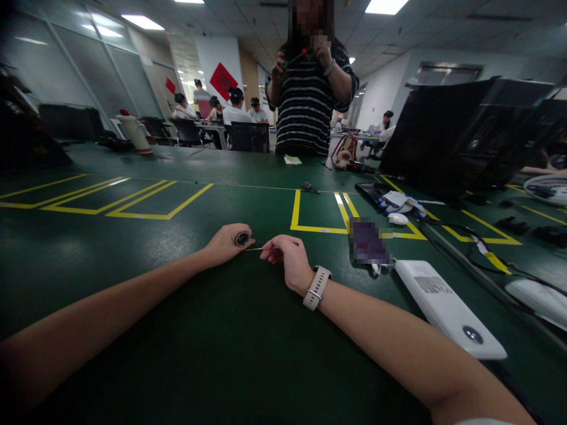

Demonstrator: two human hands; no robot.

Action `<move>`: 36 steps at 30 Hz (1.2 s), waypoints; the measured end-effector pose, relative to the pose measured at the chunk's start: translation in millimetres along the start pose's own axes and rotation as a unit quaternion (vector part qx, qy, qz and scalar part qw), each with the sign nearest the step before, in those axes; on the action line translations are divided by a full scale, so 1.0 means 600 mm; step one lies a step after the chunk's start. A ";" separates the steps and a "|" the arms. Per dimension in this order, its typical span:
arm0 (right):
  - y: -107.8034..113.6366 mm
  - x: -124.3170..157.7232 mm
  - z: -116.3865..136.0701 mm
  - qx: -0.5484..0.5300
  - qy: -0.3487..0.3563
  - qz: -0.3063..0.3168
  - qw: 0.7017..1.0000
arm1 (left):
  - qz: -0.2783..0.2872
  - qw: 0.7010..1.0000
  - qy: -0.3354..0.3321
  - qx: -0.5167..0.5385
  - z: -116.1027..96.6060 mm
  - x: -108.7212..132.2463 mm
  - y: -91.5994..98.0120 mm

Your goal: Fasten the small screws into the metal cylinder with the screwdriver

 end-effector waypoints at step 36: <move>-0.021 0.013 0.023 0.203 0.117 0.110 0.966 | 0.028 0.997 -0.031 -0.063 -0.011 -0.001 -0.002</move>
Point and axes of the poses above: each hand's wrist, its own x-axis away from the middle knuckle, its own y-axis out of the back of the hand, z = x × y, the point moved 4 cm from there along -x, towards the middle knuckle, and after that the axes turned 6 degrees about y, right-handed, at the moved point
